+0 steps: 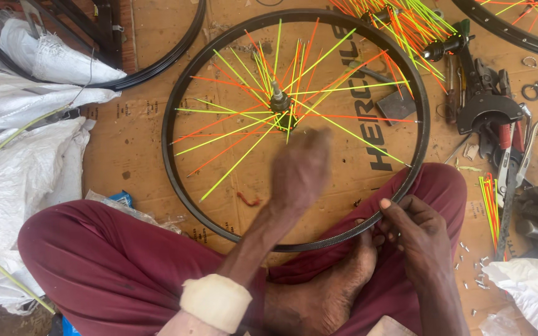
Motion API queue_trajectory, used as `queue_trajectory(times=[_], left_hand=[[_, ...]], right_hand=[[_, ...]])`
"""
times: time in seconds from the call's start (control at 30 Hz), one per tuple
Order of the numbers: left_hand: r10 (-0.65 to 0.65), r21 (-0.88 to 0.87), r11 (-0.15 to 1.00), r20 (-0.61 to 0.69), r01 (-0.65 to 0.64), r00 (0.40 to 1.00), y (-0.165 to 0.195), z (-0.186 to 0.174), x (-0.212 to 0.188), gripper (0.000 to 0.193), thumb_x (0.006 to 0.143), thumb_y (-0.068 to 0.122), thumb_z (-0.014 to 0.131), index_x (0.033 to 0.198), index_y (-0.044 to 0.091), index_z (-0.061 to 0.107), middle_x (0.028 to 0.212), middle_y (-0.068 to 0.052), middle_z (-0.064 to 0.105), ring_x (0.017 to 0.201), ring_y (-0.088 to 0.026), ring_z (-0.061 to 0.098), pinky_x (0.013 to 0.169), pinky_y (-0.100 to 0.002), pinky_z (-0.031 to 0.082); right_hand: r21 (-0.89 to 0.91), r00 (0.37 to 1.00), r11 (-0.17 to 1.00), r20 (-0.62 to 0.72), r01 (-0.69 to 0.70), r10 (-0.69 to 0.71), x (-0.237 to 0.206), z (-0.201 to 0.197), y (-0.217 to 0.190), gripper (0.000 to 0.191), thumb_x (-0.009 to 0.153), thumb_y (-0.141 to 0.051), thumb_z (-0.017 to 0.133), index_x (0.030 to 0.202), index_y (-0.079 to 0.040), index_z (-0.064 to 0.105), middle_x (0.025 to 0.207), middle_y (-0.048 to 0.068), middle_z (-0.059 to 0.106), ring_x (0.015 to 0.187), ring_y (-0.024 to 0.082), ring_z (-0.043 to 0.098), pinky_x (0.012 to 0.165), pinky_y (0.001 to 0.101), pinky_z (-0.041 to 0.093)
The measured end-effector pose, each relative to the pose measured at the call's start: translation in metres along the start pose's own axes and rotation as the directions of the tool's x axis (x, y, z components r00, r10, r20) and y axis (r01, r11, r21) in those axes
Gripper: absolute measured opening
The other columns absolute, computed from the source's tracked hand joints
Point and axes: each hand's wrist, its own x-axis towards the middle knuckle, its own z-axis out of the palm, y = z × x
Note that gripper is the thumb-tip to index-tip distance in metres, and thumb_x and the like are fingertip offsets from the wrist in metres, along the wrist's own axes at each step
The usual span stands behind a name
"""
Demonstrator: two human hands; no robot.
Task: The person assembles a bicycle wheel by inserting colorful spokes into the hub and rim, then securing them with nuts. The person works methodically around the wheel, tightening each spoke by hand.
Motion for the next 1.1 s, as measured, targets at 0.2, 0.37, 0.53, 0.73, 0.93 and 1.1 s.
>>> queue_trajectory(times=[0.2,0.37,0.53,0.73,0.93,1.1], left_hand=[[-0.316,0.452,0.859,0.099,0.241,0.944,-0.042,-0.038,0.019,0.047,0.067,0.008,0.073,0.112,-0.001,0.061,0.111,-0.017,0.06,0.107,-0.036,0.056,0.085,-0.051,0.046],[-0.136,0.604,0.792,0.029,0.091,0.99,-0.066,-0.029,0.011,0.031,0.083,0.004,0.065,0.113,0.0,0.06,0.112,-0.015,0.058,0.105,-0.032,0.059,0.084,-0.048,0.047],[-0.169,0.524,0.845,0.069,0.109,0.983,-0.081,-0.033,0.022,0.026,0.085,0.004,0.067,0.109,0.003,0.058,0.104,-0.015,0.059,0.098,-0.034,0.06,0.081,-0.05,0.046],[-0.266,0.14,0.962,0.263,0.236,0.927,-0.071,-0.054,0.026,0.024,0.093,0.016,0.073,0.107,0.004,0.057,0.093,-0.016,0.063,0.092,-0.038,0.062,0.079,-0.052,0.047],[0.025,0.394,0.919,-0.1,0.016,0.995,-0.054,-0.048,0.01,0.022,0.093,0.022,0.07,0.099,0.005,0.058,0.093,-0.017,0.065,0.085,-0.039,0.065,0.074,-0.053,0.05],[-0.347,-0.177,0.919,0.06,0.352,0.936,-0.051,-0.015,-0.007,0.04,0.102,0.036,0.07,0.115,0.0,0.058,0.099,-0.016,0.063,0.085,-0.031,0.069,0.068,-0.045,0.055]], right_hand=[[0.059,1.0,0.998,0.015,0.02,-0.02,0.004,0.002,0.005,0.023,0.093,-0.027,0.074,0.084,-0.008,0.064,0.067,0.002,0.065,0.054,0.004,0.051,0.046,0.0188,0.034],[0.096,1.0,0.995,0.018,-0.006,0.004,0.007,0.001,0.006,0.021,0.093,-0.025,0.074,0.084,-0.009,0.063,0.067,0.002,0.065,0.054,0.004,0.051,0.046,0.0188,0.035],[0.11,0.999,0.994,0.041,-0.014,0.009,0.012,-0.006,0.007,0.02,0.093,-0.023,0.074,0.084,-0.009,0.064,0.067,0.002,0.064,0.053,0.004,0.05,0.045,0.0188,0.034],[0.374,0.998,0.926,0.0,0.054,-0.058,0.014,-0.01,0.012,0.012,0.103,-0.017,0.066,0.11,-0.007,0.063,0.096,0.002,0.066,0.079,0.008,0.059,0.066,0.0205,0.047],[0.489,0.994,0.865,-0.065,0.111,-0.09,-0.001,-0.027,0.016,0.029,0.098,-0.002,0.053,0.127,0.0,0.052,0.124,0.017,0.066,0.112,0.022,0.068,0.101,0.0312,0.058],[0.42,0.997,0.904,-0.038,0.082,-0.073,-0.008,-0.035,0.029,0.025,0.101,-0.004,0.055,0.125,-0.001,0.051,0.116,0.02,0.068,0.102,0.023,0.069,0.086,0.0319,0.057]])
